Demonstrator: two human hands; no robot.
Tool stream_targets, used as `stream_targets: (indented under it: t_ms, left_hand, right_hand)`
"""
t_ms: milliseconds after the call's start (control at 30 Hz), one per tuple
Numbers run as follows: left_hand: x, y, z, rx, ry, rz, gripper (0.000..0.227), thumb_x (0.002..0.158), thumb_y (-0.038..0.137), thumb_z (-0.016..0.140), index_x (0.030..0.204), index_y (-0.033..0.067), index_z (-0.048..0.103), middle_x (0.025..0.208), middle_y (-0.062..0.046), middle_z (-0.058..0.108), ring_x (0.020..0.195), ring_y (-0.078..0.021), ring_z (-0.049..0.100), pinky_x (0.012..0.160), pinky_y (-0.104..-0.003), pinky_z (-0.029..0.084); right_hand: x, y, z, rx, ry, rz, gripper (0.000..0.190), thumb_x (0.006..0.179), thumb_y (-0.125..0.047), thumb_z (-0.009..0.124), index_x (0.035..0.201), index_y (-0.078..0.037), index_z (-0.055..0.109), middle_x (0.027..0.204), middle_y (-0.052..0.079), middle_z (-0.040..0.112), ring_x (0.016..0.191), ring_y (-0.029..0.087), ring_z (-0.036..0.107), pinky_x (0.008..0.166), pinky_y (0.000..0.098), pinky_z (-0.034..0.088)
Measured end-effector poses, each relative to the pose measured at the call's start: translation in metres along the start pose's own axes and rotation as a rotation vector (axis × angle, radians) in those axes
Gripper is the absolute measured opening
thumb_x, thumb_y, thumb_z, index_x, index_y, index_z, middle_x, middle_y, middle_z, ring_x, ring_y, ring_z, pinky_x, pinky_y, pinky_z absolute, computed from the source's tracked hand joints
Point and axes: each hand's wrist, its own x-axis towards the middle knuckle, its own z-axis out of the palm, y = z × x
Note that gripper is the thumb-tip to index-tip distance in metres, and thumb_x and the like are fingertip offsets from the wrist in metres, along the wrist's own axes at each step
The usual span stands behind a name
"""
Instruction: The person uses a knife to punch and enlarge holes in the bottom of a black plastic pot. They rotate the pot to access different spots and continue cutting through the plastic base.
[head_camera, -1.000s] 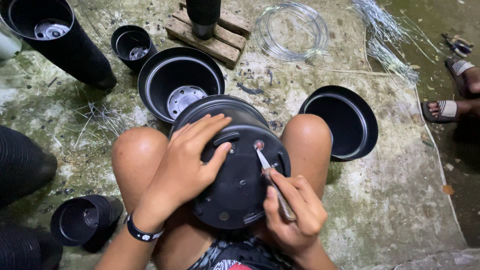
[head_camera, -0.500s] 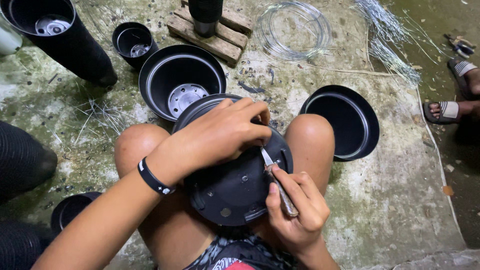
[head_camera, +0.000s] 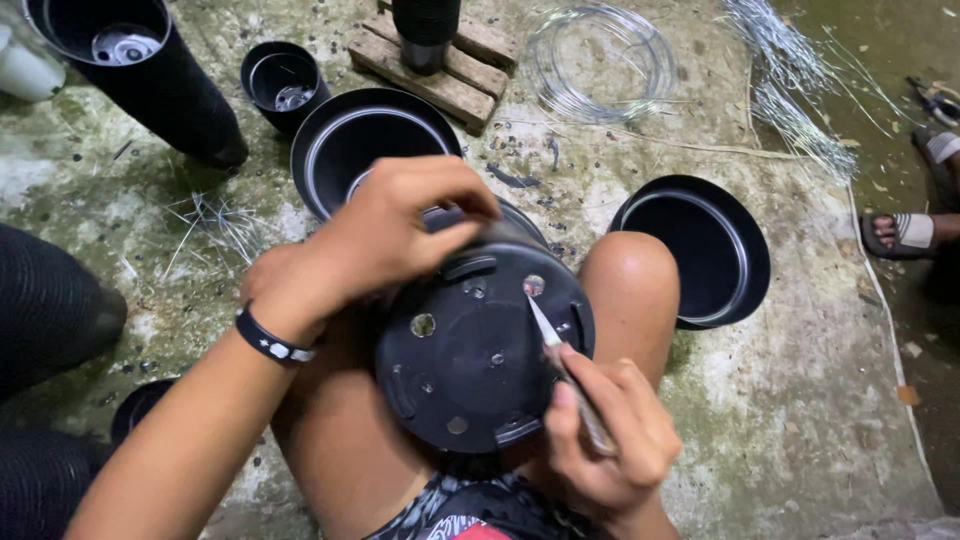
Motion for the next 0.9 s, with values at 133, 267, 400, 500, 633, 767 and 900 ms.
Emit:
stream_targets:
  t_ms: [133, 267, 400, 500, 633, 767, 900]
  left_hand:
    - [-0.016, -0.019, -0.023, 0.158, -0.006, -0.195, 0.011, 0.084, 0.003, 0.072, 0.095, 0.0001, 0.073, 0.092, -0.014, 0.075, 0.087, -0.0289, 0.075, 0.079, -0.036, 0.059]
    - [-0.029, -0.048, -0.031, 0.342, -0.215, -0.47, 0.017, 0.08, 0.005, 0.07, 0.096, 0.0023, 0.076, 0.093, -0.018, 0.075, 0.089, -0.0345, 0.073, 0.081, -0.042, 0.058]
    - [-0.039, -0.085, -0.028, 0.491, -0.433, -0.797, 0.022, 0.082, 0.007, 0.067, 0.101, 0.006, 0.079, 0.103, -0.022, 0.074, 0.099, -0.0382, 0.071, 0.088, -0.045, 0.056]
    - [-0.044, -0.122, -0.026, 0.347, -0.613, -0.861, 0.033, 0.089, 0.019, 0.067, 0.119, 0.0073, 0.075, 0.11, -0.02, 0.076, 0.103, -0.0337, 0.074, 0.091, -0.042, 0.057]
    - [-0.06, -0.159, -0.023, -0.09, -0.631, -1.142, 0.056, 0.095, 0.042, 0.059, 0.142, 0.01, 0.058, 0.118, -0.014, 0.073, 0.106, -0.0278, 0.073, 0.087, -0.043, 0.057]
    - [-0.077, -0.174, -0.019, -0.196, -0.645, -1.17, 0.067, 0.092, 0.046, 0.063, 0.148, 0.0086, 0.053, 0.112, -0.017, 0.075, 0.099, -0.0251, 0.071, 0.089, -0.039, 0.056]
    - [-0.079, -0.169, -0.025, -0.194, -0.603, -1.166, 0.061, 0.09, 0.04, 0.069, 0.141, 0.0084, 0.057, 0.1, -0.013, 0.074, 0.09, -0.0219, 0.07, 0.082, -0.037, 0.057]
  right_hand:
    - [-0.007, 0.017, -0.009, 0.107, 0.076, 0.03, 0.022, 0.092, -0.004, 0.062, 0.109, 0.009, 0.069, 0.093, 0.018, 0.072, 0.075, 0.021, 0.069, 0.067, 0.0283, 0.054]
    - [-0.011, 0.029, -0.009, 0.146, 0.142, 0.049, 0.024, 0.095, -0.008, 0.06, 0.108, 0.011, 0.068, 0.091, 0.019, 0.07, 0.072, 0.021, 0.067, 0.067, 0.0271, 0.052]
    - [-0.012, 0.039, -0.007, 0.151, 0.156, 0.034, 0.026, 0.097, -0.011, 0.06, 0.108, 0.012, 0.067, 0.094, 0.02, 0.07, 0.072, 0.021, 0.066, 0.068, 0.0283, 0.053]
    - [-0.017, 0.044, -0.008, 0.167, 0.179, 0.046, 0.031, 0.1, -0.016, 0.06, 0.111, 0.011, 0.067, 0.09, 0.019, 0.07, 0.075, 0.021, 0.066, 0.071, 0.028, 0.053]
    - [-0.019, 0.054, -0.012, 0.211, 0.244, 0.094, 0.034, 0.101, -0.02, 0.06, 0.112, 0.012, 0.067, 0.091, 0.019, 0.07, 0.075, 0.021, 0.064, 0.071, 0.0266, 0.051]
    - [-0.026, 0.065, -0.014, 0.276, 0.289, 0.122, 0.036, 0.103, -0.02, 0.06, 0.111, 0.014, 0.066, 0.092, 0.02, 0.068, 0.077, 0.02, 0.062, 0.072, 0.0265, 0.05]
    - [-0.033, 0.078, -0.014, 0.359, 0.332, 0.119, 0.036, 0.103, -0.021, 0.061, 0.112, 0.014, 0.065, 0.092, 0.02, 0.067, 0.076, 0.02, 0.061, 0.07, 0.0265, 0.05]
